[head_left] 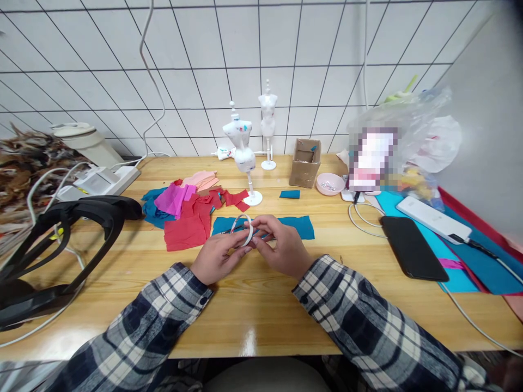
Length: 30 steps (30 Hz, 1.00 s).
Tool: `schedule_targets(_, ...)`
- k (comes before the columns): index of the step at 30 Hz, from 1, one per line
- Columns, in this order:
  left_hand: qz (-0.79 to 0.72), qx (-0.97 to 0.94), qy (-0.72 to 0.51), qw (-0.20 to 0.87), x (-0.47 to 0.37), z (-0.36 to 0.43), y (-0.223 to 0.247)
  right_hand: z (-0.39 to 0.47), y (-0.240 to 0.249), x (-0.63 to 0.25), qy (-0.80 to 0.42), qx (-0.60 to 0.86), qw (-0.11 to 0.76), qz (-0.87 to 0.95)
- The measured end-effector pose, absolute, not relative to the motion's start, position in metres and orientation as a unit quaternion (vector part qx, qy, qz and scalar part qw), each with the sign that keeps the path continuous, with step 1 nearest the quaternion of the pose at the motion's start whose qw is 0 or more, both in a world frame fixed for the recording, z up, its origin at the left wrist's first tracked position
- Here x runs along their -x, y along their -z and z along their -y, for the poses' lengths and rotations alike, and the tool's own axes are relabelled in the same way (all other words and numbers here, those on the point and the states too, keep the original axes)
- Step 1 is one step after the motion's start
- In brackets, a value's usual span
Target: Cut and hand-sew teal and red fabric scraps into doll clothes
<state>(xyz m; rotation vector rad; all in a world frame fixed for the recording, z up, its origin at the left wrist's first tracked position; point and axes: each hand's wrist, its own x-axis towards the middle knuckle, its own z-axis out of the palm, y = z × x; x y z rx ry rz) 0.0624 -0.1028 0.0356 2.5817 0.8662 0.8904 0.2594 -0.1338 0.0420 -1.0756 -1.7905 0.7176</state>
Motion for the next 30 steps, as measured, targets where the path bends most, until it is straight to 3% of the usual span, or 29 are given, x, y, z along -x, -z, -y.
schedule_targets(18, -0.274, -0.919, -0.278, -0.054, -0.059, 0.096, -0.036, 0.132, -0.037, -0.257, -0.308, 0.437, 0.428, 0.728)
schedule_targets(30, -0.24, -0.93, -0.248, -0.124, -0.06, 0.097, -0.042, 0.121, -0.032, -0.258, -0.495, 0.435, 0.443, 0.608)
